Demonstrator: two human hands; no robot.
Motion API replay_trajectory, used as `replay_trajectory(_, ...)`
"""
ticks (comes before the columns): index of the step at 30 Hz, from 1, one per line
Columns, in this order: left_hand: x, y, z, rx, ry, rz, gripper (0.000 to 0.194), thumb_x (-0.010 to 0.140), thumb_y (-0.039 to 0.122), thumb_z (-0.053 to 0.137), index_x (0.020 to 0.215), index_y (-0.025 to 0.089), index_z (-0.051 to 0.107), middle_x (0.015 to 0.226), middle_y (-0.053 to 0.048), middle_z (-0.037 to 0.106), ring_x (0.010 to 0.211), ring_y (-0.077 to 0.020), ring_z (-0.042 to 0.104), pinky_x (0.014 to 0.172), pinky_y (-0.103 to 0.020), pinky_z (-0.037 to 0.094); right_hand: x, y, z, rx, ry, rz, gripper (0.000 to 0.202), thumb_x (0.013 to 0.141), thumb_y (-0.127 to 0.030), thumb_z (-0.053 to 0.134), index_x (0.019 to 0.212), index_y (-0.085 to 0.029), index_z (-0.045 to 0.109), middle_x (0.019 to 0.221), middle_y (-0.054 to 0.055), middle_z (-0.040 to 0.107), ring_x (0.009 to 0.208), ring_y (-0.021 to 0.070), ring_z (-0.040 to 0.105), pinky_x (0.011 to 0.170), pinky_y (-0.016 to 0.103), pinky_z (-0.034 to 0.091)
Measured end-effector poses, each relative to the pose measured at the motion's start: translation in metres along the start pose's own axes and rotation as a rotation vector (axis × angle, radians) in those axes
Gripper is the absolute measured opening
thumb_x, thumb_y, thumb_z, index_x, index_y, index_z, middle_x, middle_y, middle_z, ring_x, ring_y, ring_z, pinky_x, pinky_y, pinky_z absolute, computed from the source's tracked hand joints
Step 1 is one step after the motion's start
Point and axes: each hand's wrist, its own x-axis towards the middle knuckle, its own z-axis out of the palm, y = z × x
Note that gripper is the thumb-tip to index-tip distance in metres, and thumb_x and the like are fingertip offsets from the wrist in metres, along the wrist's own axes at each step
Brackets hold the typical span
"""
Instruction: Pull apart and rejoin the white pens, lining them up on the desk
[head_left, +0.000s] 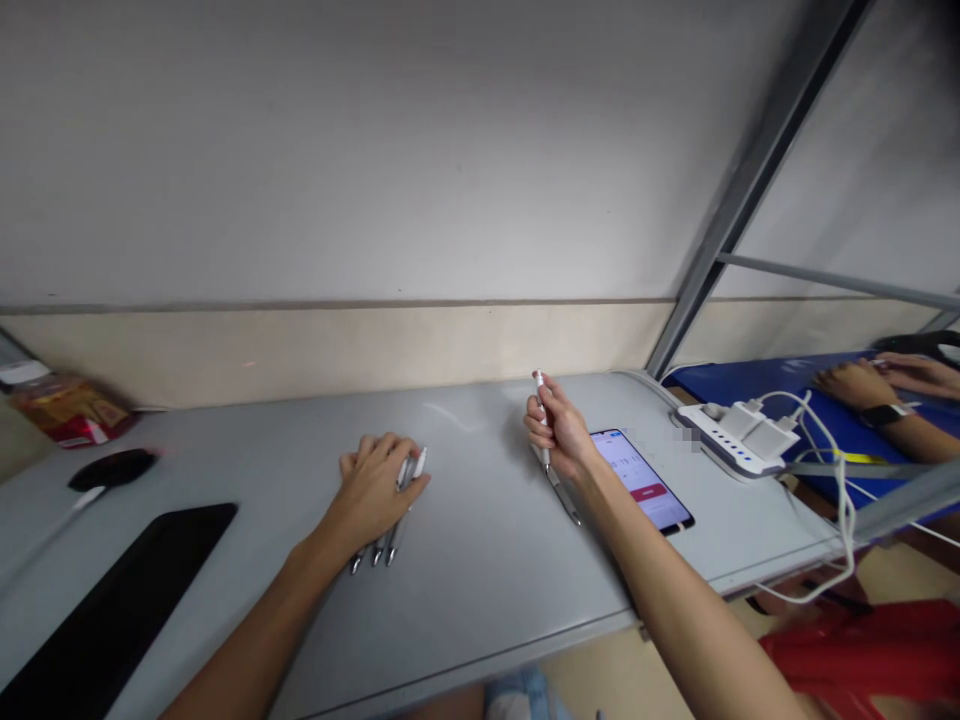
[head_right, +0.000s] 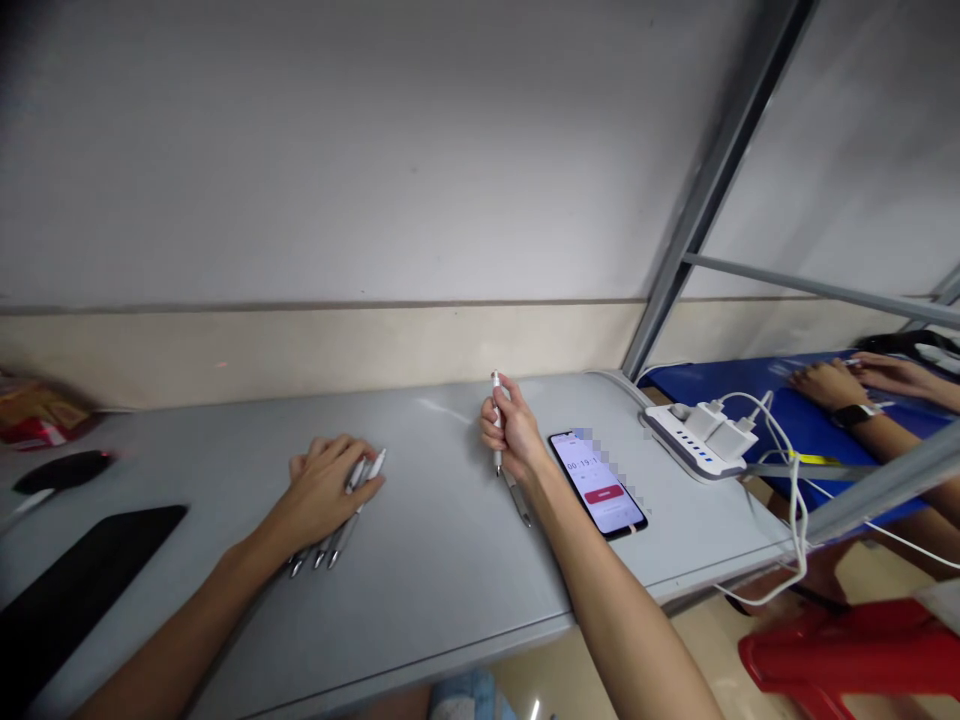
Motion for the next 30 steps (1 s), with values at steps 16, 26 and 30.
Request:
replay_trajectory(16,-0.003,0.004,0.002,0.035,-0.011,0.011,0.023,0.088,0.041,0.049,0.093,0.022,0.059,0.104,-0.007,0.061,0.100,-0.0266,0.047,0.079,-0.039,0.032,-0.001,0.014,-0.017,-1.474,0.190,-0.005,0.023,0.067,-0.027,0.069,0.088,-0.016,0.072,0.102,0.010,0.061,0.100,0.0254,0.051,0.081,0.033,0.039)
replay_trajectory(26,-0.004,0.003,0.005,0.095,-0.018,0.015,0.026,0.087,0.041,0.048,0.074,0.020,0.054,0.098,-0.007,0.057,0.096,-0.0255,0.047,0.078,-0.040,0.033,0.003,0.012,-0.027,-1.633,0.083,0.076,0.043,0.066,-0.014,0.067,0.108,-0.017,0.069,0.103,0.009,0.058,0.090,0.0187,0.058,0.079,0.026,0.043)
replay_trajectory(30,-0.006,0.004,0.005,0.101,-0.012,0.037,0.027,0.085,0.040,0.051,0.068,0.019,0.053,0.095,-0.006,0.057,0.094,-0.0251,0.046,0.077,-0.040,0.032,0.002,0.009,-0.025,-1.636,0.099,0.081,0.041,0.066,-0.017,0.071,0.107,-0.016,0.070,0.103,0.010,0.059,0.091,0.0195,0.058,0.080,0.027,0.043)
